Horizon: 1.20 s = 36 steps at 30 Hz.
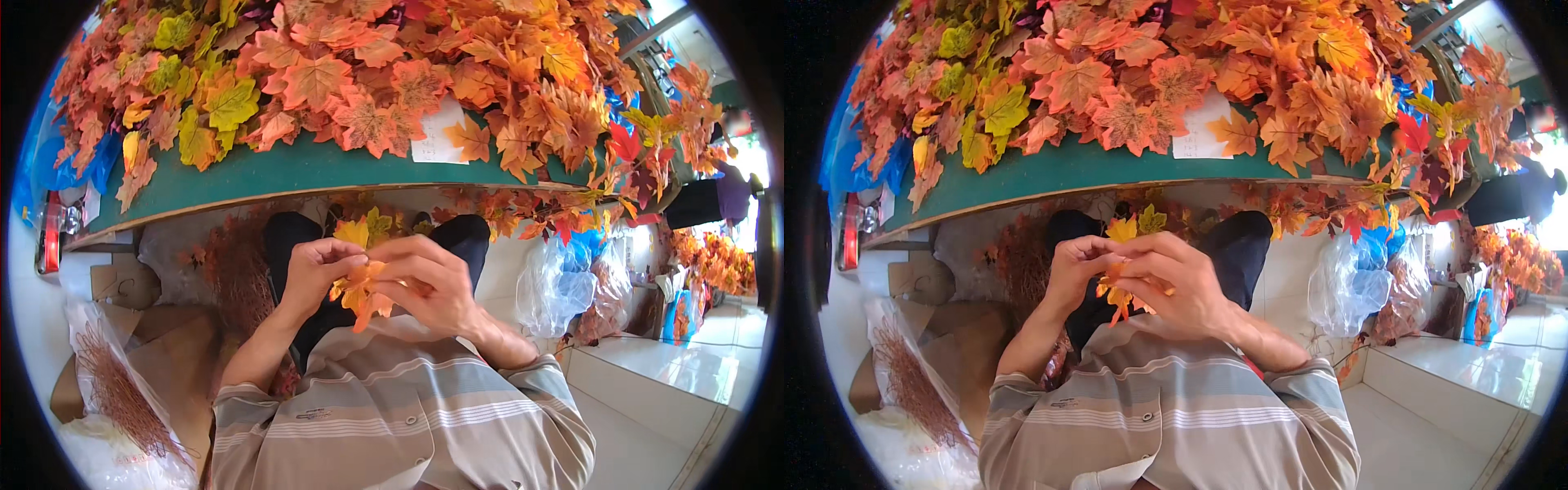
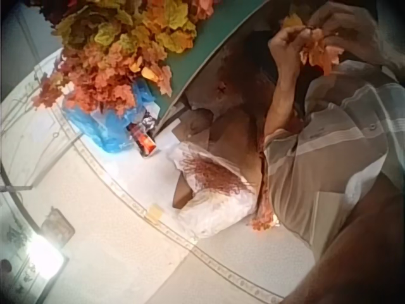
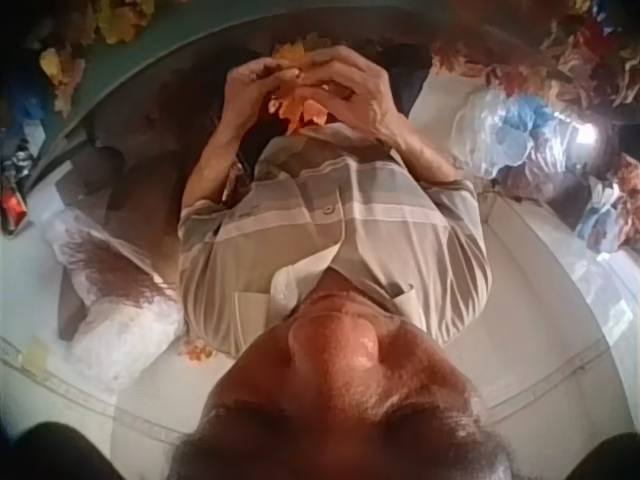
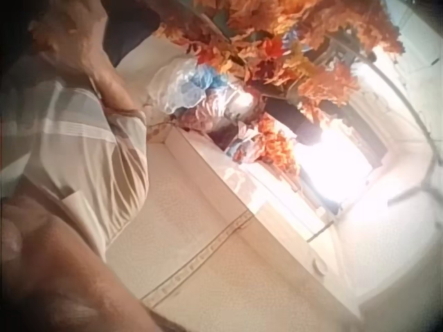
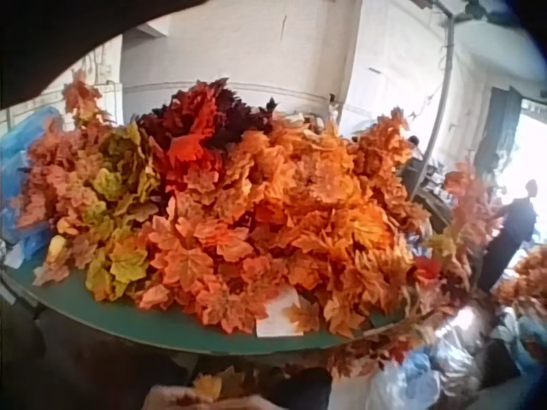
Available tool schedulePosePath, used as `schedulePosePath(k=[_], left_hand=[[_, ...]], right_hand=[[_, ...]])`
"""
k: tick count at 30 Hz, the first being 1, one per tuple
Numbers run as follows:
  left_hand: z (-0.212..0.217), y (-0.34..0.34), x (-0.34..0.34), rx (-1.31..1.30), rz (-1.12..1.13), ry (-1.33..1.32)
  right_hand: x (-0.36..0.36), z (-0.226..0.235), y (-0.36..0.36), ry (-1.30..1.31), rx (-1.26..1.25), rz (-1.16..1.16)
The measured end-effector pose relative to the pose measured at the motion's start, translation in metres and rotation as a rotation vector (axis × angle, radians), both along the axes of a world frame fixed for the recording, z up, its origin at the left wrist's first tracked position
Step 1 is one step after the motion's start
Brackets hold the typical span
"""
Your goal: The person attaches artificial maple leaves to a plastic branch frame by hand to create a decorative foliage piece.
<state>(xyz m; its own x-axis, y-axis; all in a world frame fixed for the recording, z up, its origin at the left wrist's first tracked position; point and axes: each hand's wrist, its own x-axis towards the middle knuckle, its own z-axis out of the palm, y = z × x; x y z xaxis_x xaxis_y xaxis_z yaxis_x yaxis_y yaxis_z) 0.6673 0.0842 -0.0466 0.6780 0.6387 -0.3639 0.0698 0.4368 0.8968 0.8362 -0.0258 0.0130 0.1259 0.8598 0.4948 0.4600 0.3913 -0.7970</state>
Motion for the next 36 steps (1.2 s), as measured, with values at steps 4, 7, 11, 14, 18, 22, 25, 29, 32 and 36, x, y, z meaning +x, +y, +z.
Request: schedulePosePath(k=[4, 7, 11, 14, 18, 22, 25, 29, 32, 36], left_hand=[[-0.002, 0.003, 0.002, 0.01, 0.072, -0.046], [0.001, 0.004, 0.002, -0.036, 0.1, -0.064], [-0.001, 0.003, 0.001, -0.027, 0.076, -0.055], [0.0, 0.002, 0.004, -0.042, 0.119, -0.093], [0.004, 0.001, 0.003, -0.168, 0.135, -0.056], [0.007, 0.001, 0.003, -0.282, 0.126, -0.099], [0.009, -0.003, 0.005, -0.292, 0.132, -0.134], [0.012, -0.013, 0.008, -0.249, 0.157, -0.165], [0.013, -0.016, 0.008, -0.23, 0.149, -0.195], [0.014, -0.02, 0.01, -0.237, 0.149, -0.209]], right_hand=[[-0.01, -0.045, -0.003, 0.119, -0.319, 0.142], [-0.012, -0.062, -0.006, 0.117, -0.37, -0.068], [-0.014, -0.031, -0.004, -0.044, 0.051, -0.036], [-0.013, -0.026, 0.007, -0.075, 0.028, -0.051], [-0.016, -0.049, -0.002, -0.003, -0.023, -0.031], [-0.014, -0.066, -0.004, 0.048, -0.125, -0.01], [-0.016, -0.07, -0.008, 0.371, -0.305, 0.004], [-0.013, -0.063, -0.01, 0.764, -0.475, 0.035], [-0.01, -0.06, -0.01, 0.791, -0.488, 0.064], [-0.013, -0.06, -0.01, 0.902, -0.446, 0.049]])
